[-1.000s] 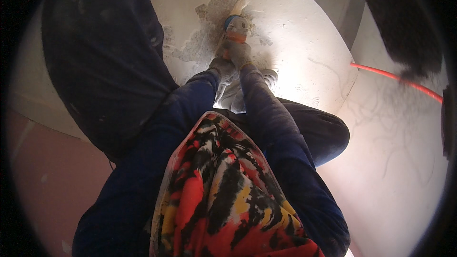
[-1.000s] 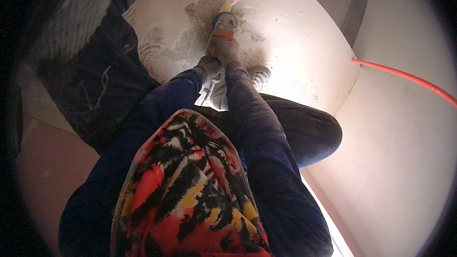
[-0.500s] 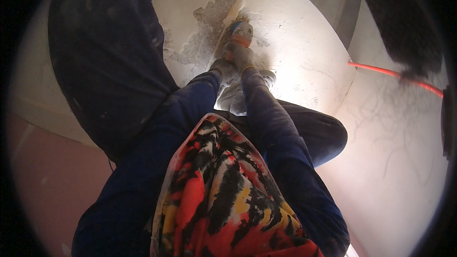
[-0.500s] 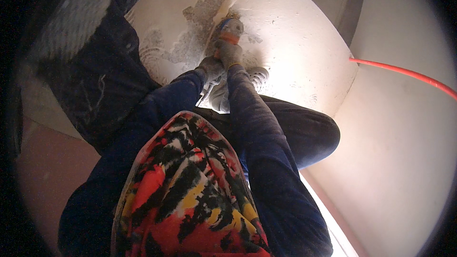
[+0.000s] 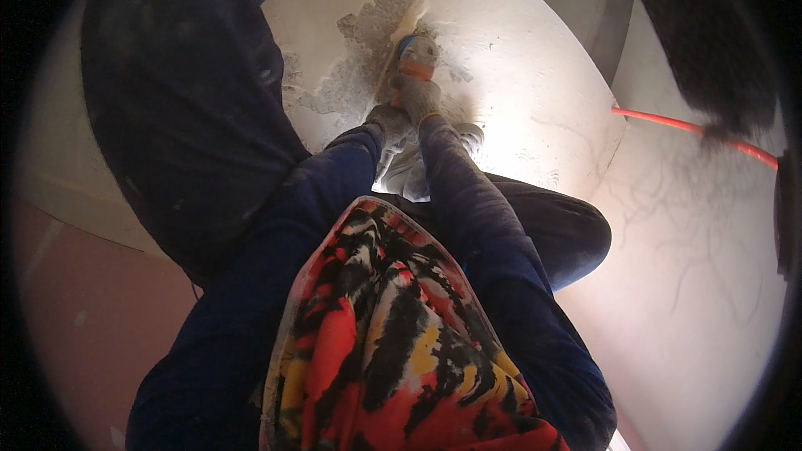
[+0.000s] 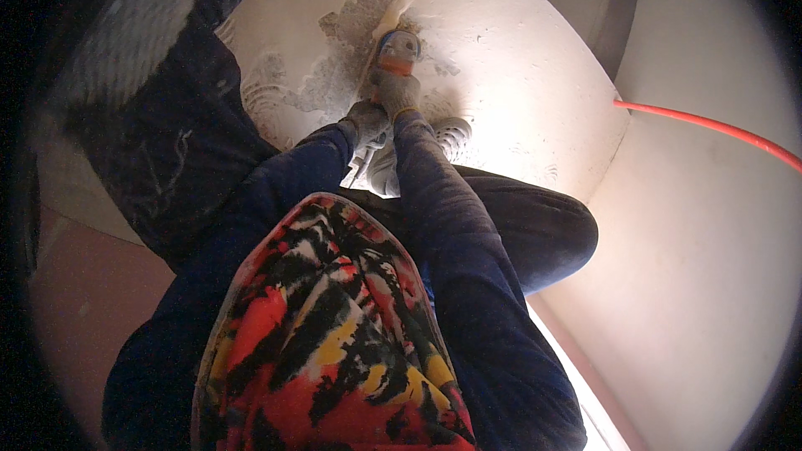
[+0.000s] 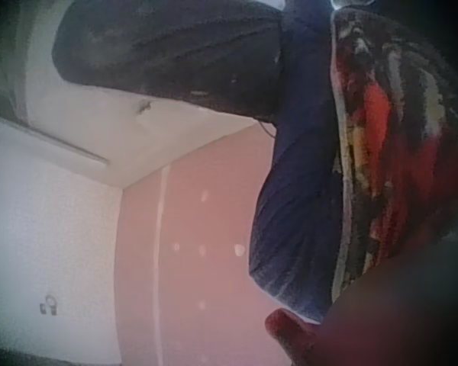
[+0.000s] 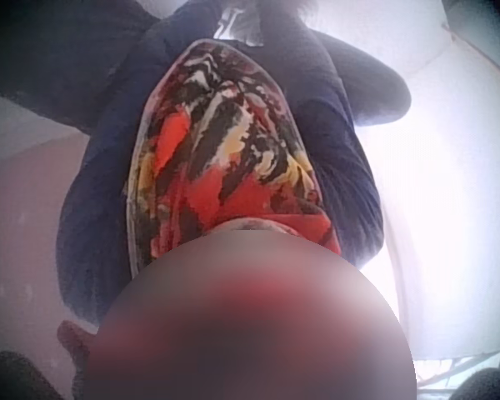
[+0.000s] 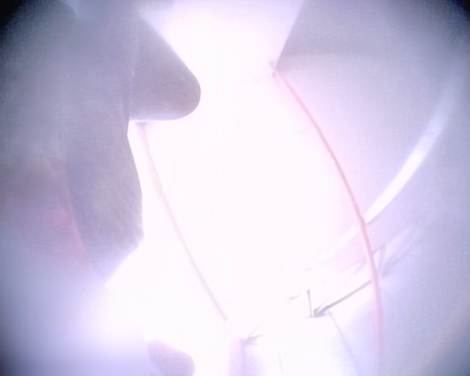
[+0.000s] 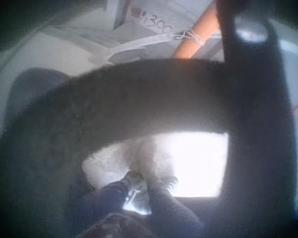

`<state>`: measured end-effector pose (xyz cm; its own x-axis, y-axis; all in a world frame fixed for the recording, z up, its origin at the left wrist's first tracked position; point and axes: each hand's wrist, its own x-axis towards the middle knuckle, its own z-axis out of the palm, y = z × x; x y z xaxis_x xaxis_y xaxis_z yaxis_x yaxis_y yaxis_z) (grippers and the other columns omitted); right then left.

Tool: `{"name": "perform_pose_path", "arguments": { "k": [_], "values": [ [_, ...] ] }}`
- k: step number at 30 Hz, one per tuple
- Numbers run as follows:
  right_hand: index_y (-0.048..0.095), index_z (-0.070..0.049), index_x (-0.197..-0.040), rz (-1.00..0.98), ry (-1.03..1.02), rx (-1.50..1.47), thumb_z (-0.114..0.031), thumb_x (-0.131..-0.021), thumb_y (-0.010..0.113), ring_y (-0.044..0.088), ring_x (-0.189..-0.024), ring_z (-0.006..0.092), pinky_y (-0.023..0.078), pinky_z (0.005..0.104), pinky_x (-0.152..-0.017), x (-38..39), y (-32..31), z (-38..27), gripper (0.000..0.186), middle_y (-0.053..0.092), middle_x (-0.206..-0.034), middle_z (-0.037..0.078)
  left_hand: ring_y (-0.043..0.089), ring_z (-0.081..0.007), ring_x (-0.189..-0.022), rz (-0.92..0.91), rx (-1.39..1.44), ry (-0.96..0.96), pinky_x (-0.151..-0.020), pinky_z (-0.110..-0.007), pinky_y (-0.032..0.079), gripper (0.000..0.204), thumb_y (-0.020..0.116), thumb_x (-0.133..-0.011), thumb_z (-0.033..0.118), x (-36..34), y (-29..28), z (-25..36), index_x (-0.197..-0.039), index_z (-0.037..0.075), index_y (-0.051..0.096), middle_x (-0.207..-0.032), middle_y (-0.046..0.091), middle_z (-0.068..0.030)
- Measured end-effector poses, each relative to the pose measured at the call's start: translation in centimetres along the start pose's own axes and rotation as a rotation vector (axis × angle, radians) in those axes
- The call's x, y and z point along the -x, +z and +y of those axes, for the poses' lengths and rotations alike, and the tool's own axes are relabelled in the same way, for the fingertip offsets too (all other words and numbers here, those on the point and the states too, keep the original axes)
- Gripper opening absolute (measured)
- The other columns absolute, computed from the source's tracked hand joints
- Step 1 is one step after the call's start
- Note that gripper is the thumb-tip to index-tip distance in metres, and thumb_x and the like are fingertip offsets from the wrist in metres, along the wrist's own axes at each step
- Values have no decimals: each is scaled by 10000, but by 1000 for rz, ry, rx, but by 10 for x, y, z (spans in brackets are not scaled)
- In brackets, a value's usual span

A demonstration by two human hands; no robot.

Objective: The person kneels on a light-colored floor and uses an angle grinder to grind a patch of material. They hold the tool with both hands and move it back and forth over the same area, generating dust.

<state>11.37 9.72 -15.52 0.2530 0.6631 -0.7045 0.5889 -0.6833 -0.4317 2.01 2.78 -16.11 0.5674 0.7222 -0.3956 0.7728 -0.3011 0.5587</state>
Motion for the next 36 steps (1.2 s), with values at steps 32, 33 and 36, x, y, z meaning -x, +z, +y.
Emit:
{"name": "perform_pose_path", "arguments": {
  "k": [32,33,36],
  "values": [
    [673,38,-1037,-17,38,-182,-309,-687,788,698,-849,274,546,366,-738,2,7,-9,506,709,-959,169,701,-305,-836,-1,-25,-2,-736,-437,555,228,700,-689,235,-2,9,-8,-873,102,717,-875,712,-118],
    [674,37,-1036,2,58,-192,-310,-688,783,699,-847,273,546,365,-742,2,7,-9,503,708,-961,171,701,-301,-836,15,21,-40,-734,-433,555,227,698,-686,236,-3,10,-8,-871,107,718,-872,712,-117],
    [674,37,-1039,-35,-25,-154,-310,-691,777,701,-847,266,544,359,-745,2,9,-10,502,710,-960,169,703,-290,-833,6,50,-115,-727,-424,555,227,694,-681,238,-3,10,-7,-868,115,721,-862,712,-111]
  ]
}}
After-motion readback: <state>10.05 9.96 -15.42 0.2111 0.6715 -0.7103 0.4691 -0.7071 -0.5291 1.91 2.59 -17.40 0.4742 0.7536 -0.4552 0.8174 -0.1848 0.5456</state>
